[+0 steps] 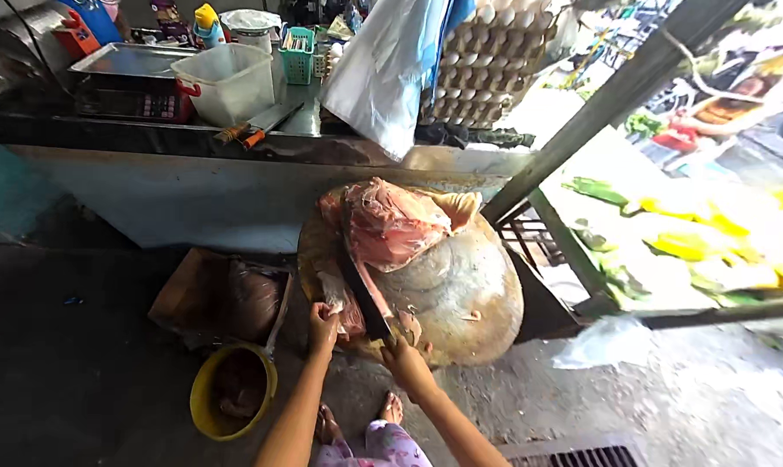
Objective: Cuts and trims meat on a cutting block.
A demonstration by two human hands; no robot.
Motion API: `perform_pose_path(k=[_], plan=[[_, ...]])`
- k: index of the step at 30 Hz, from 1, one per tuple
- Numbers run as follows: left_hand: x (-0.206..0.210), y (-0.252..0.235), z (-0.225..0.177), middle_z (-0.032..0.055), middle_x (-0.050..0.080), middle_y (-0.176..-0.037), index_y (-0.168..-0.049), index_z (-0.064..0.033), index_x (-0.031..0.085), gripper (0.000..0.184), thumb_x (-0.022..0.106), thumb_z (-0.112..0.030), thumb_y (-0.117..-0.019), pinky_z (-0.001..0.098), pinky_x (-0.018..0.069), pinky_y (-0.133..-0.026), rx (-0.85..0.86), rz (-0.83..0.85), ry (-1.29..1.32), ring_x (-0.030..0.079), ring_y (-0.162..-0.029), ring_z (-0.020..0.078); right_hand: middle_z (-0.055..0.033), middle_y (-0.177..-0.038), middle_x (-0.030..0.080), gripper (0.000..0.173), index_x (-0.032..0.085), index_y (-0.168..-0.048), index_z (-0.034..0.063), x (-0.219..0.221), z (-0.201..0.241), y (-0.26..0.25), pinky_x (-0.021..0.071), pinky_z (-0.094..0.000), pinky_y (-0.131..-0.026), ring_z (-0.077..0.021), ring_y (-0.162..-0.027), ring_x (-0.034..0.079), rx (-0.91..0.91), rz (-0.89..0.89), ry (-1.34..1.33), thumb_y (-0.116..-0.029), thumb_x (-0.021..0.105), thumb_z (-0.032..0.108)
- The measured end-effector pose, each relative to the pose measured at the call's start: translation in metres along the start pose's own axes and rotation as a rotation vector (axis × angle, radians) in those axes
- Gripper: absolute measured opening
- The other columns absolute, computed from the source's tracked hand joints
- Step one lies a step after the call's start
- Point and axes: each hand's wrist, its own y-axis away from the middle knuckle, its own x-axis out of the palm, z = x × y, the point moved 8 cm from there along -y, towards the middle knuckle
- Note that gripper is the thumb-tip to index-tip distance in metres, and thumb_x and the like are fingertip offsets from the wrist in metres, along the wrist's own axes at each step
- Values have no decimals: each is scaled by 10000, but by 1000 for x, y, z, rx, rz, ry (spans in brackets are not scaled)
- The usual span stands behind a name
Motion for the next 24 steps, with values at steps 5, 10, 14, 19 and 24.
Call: perform_pose_path(k=[5,10,14,19,24], plan=[[-12,-4,-16,224,628,-1003,-1150,100,607,247,657,-10,-934,447,514,-841,49,-44,-48,607,-909,290,-255,-1110,691,448,552,-1323,7,7,-13,-10,527,-609,-917,-423,-1052,688,113,164,69,-1057,553,367],[-39,-23,-13,227,620,-1018,-1156,93,603,243,639,-36,-953,469,497,-845,36,-66,-69,591,-923,300,-203,-993,687,436,597,-1301,11,-47,7,-5,561,-556,-832,-335,-846,696,-82,37,-197,-1031,613,353],[-25,-12,-2,197,612,-1009,-1199,81,578,278,628,-89,-985,405,515,-789,-16,-21,-2,590,-873,244,-48,-715,630,329,613,-1146,-32,-142,109,45,568,-358,-558,-137,-571,627,-568,-459,-392,-1002,572,262],[-19,0,3,188,592,-973,-1194,92,561,262,613,-67,-992,379,507,-730,-54,-35,83,568,-812,224,-15,-666,598,317,509,-1167,-91,-162,160,37,552,-304,-519,-88,-539,595,-848,-783,-525,-1000,582,169],[-21,20,-19,278,612,-1211,-1321,106,526,428,635,-104,-964,481,496,-987,71,-114,-126,610,-1121,352,-256,-1128,696,474,470,-1420,7,3,56,-38,532,-612,-931,-430,-1070,694,-13,43,31,-1074,503,328]])
